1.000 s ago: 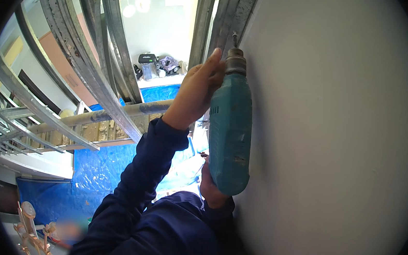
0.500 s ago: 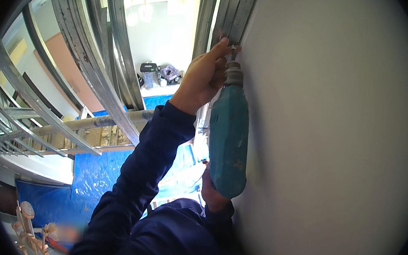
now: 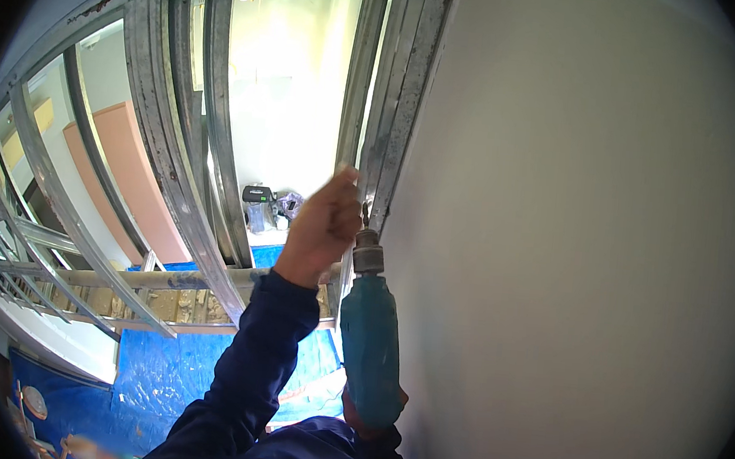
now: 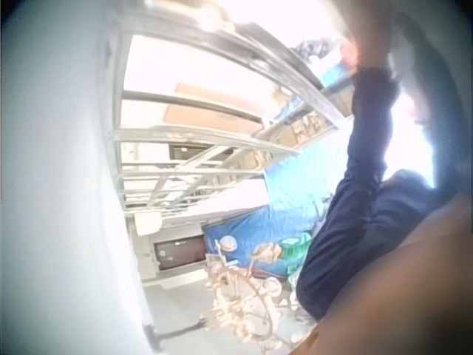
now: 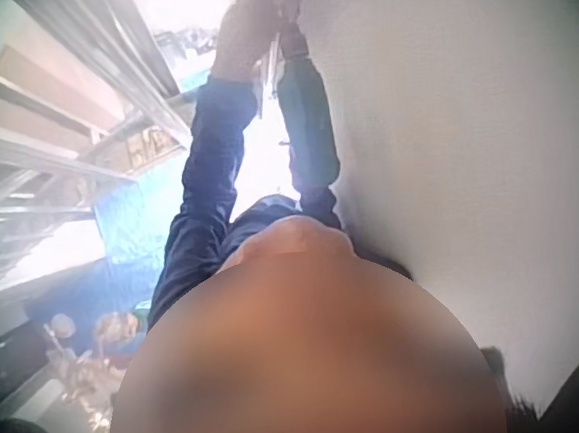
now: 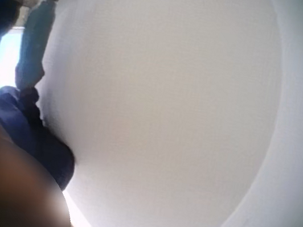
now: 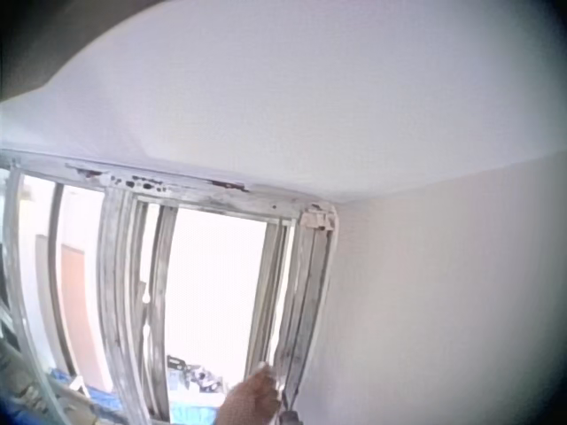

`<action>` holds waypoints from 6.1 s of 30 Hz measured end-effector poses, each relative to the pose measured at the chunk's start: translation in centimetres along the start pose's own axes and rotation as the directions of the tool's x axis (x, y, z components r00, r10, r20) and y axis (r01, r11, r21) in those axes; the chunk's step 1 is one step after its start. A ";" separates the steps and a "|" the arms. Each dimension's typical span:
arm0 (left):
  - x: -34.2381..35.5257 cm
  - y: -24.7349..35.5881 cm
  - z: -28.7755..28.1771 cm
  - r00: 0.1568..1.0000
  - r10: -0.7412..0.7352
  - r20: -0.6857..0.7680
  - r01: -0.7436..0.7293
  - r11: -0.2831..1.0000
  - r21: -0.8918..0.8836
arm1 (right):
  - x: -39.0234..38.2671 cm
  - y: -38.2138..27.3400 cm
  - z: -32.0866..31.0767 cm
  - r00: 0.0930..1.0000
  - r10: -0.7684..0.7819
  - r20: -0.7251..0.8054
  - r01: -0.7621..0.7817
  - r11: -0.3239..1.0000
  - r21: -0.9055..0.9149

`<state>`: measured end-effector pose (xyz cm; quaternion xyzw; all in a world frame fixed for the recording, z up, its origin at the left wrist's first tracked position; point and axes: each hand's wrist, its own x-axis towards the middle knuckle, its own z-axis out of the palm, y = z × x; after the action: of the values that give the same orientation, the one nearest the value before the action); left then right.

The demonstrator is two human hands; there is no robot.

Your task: The person uses a corded drill to drive screws into a metal frame attached to a wall. They repeatedly position the drill, drive screws, and adjust the frame while standing on a ladder. A second person is visible below but does not assist directly.

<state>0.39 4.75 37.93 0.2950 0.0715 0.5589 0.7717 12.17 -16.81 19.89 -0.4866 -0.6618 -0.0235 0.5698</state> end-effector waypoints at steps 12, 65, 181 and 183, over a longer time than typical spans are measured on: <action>0.0 2.8 3.4 0.968 -0.070 0.241 0.086 0.995 -0.058 | 14.4 -3.9 1.4 0.912 0.095 -0.399 0.088 0.905 0.416; 0.0 3.6 10.8 0.920 0.278 0.277 -0.391 0.701 0.597 | 23.9 -8.4 -0.4 0.901 0.082 -0.425 0.129 0.886 0.445; -14.9 3.7 -9.0 0.992 -0.035 -0.123 -0.009 0.943 -0.333 | 26.0 -12.2 -3.2 0.919 0.072 -0.387 0.045 0.958 0.283; -14.9 3.5 -9.4 0.995 -0.047 -0.088 0.012 0.929 -0.370 | 26.0 -12.2 -3.3 0.919 0.090 -0.383 0.027 0.957 0.290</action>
<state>-12.06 -4.54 28.86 0.1166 0.0060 0.5641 0.8174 9.60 -9.07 47.61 -0.3940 -0.5224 -0.0140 0.7561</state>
